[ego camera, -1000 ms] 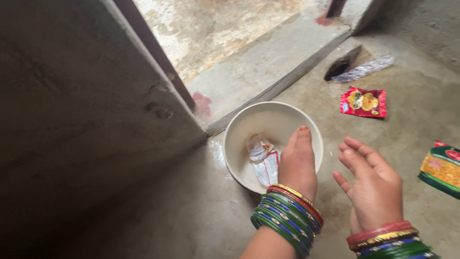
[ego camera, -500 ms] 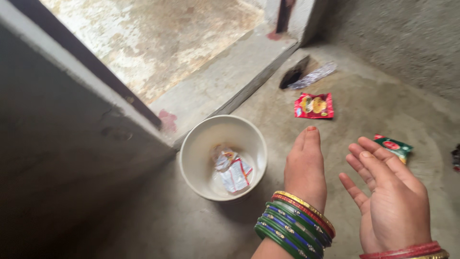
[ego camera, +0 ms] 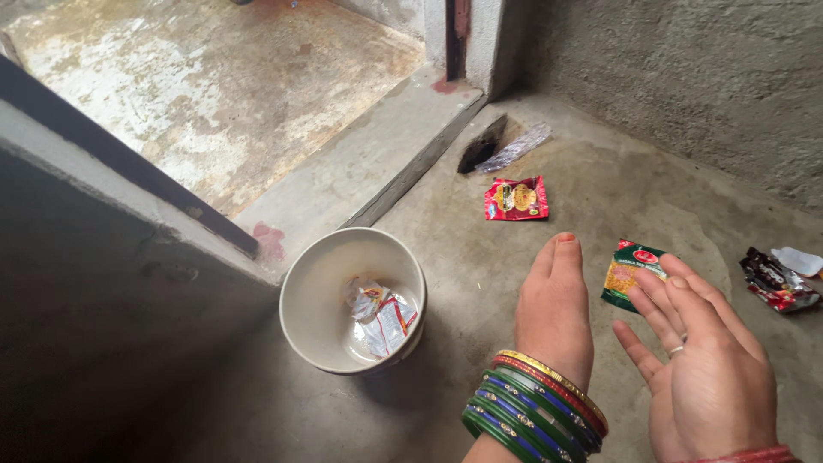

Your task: The person picks up empty snack packets from a concrete floor by hand and places them into a white plastic bucket.

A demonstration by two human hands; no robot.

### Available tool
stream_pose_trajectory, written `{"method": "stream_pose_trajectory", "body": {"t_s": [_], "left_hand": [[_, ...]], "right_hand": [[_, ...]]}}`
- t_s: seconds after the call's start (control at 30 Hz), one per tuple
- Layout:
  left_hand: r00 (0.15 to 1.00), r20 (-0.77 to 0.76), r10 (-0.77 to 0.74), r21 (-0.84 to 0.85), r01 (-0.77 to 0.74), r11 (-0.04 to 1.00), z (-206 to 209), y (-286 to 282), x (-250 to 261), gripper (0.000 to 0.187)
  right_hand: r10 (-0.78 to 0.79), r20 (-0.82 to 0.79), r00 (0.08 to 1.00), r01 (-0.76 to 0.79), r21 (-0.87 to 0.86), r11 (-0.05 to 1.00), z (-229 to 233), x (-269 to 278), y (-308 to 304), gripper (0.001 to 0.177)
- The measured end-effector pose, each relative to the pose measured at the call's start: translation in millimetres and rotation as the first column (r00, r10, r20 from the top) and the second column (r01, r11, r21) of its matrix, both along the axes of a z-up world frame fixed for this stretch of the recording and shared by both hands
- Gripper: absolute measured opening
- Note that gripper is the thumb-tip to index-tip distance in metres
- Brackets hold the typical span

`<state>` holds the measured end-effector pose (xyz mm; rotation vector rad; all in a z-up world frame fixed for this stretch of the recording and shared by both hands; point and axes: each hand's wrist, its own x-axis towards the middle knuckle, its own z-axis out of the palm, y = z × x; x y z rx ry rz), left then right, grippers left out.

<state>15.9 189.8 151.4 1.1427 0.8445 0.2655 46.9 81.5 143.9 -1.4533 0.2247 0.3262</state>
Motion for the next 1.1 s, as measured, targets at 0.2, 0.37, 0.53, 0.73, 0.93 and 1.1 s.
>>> {"method": "stream_pose_trajectory", "body": {"t_s": [0.2,0.37,0.53,0.73,0.93,1.1], "left_hand": [[0.996,0.081,0.034,-0.114,-0.024,0.993,-2,-20,13,0.058],[0.992,0.124,-0.002,0.007,0.001,1.0,-1,-33,24,0.059],[0.986,0.165,-0.013,-0.022,0.017,1.0,-6,-45,42,0.059],[0.99,0.125,-0.069,-0.105,0.082,0.991,-1,-51,63,0.058],[0.983,0.145,-0.114,-0.021,0.119,0.993,-5,-56,90,0.059],[0.981,0.09,-0.17,-0.058,0.176,0.983,-6,-53,106,0.062]], "right_hand": [[-0.048,-0.016,0.999,0.048,0.006,0.999,-2,13,-23,0.047],[-0.045,0.025,0.999,0.045,0.005,0.999,5,24,-38,0.048],[-0.069,0.052,0.996,0.069,0.008,0.998,12,37,-49,0.048],[-0.17,0.008,0.985,0.17,-0.053,0.984,26,48,-47,0.047],[-0.223,0.017,0.975,0.224,-0.073,0.972,32,66,-46,0.048],[-0.253,0.009,0.968,0.253,-0.073,0.965,30,81,-41,0.048]]}}
